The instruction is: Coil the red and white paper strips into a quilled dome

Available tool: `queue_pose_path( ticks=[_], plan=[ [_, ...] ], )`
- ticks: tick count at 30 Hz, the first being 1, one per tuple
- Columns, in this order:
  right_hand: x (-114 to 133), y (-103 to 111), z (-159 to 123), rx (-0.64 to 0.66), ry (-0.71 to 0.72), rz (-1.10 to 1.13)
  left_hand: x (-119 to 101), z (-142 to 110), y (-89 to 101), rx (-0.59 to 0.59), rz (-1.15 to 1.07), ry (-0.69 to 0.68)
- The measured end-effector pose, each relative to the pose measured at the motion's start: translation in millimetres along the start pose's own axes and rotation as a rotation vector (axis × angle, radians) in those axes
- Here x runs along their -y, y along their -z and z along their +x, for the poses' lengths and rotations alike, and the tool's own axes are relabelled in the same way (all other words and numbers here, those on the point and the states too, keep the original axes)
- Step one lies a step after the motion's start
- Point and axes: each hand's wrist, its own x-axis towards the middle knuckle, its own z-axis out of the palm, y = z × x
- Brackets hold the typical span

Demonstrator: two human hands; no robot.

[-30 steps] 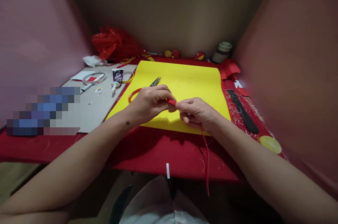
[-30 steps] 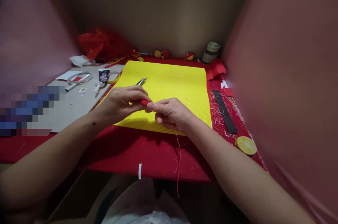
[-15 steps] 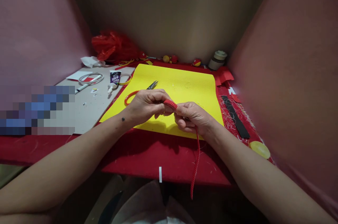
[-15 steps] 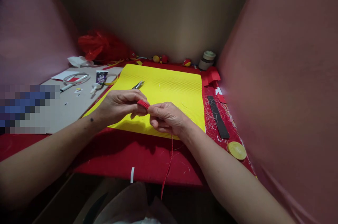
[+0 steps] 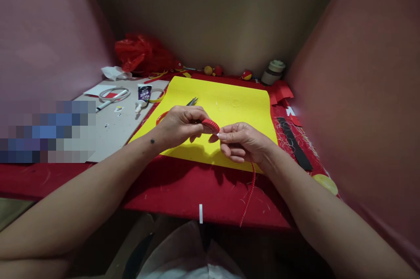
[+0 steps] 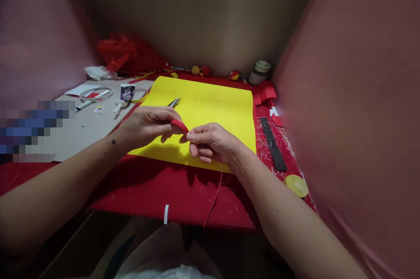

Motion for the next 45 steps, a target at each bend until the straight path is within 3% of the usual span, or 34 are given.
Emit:
queue_pose_path(
  ticks=[9, 17, 20, 23, 27, 32, 38, 45],
  plan=[
    [1.0, -5.3, -1.7, -0.082, -0.029, -0.074, 4.2, 0.5, 2.1, 0.064, 0.126, -0.076],
    [-5.0, -10.5, 1.9, -0.147, -0.006, -0.131, 12.6, 0.5, 0.7, 0.060, 0.446, -0.346],
    [-5.9, -9.7, 2.2, -0.127, 0.008, -0.109, 9.5, 0.3, 0.5, 0.049, 0.393, -0.310],
    [-5.5, -8.4, 1.3, -0.062, 0.072, -0.049, 3.0, -0.6, -1.8, 0.062, 0.142, -0.160],
    [-7.7, -6.4, 1.0, 0.002, 0.165, 0.020, -2.2, -2.5, -9.5, -0.020, -0.089, -0.017],
    [-9.7, -4.9, 2.1, 0.024, 0.150, 0.032, -3.8, -4.1, -12.4, -0.090, -0.030, -0.067],
    [-3.4, -5.6, 1.4, -0.019, 0.064, 0.012, -3.7, -3.8, -6.2, -0.066, 0.084, -0.059],
    [-2.6, -8.3, 0.2, -0.128, 0.069, -0.101, 0.5, -2.0, 1.3, -0.032, 0.199, -0.105]
  ],
)
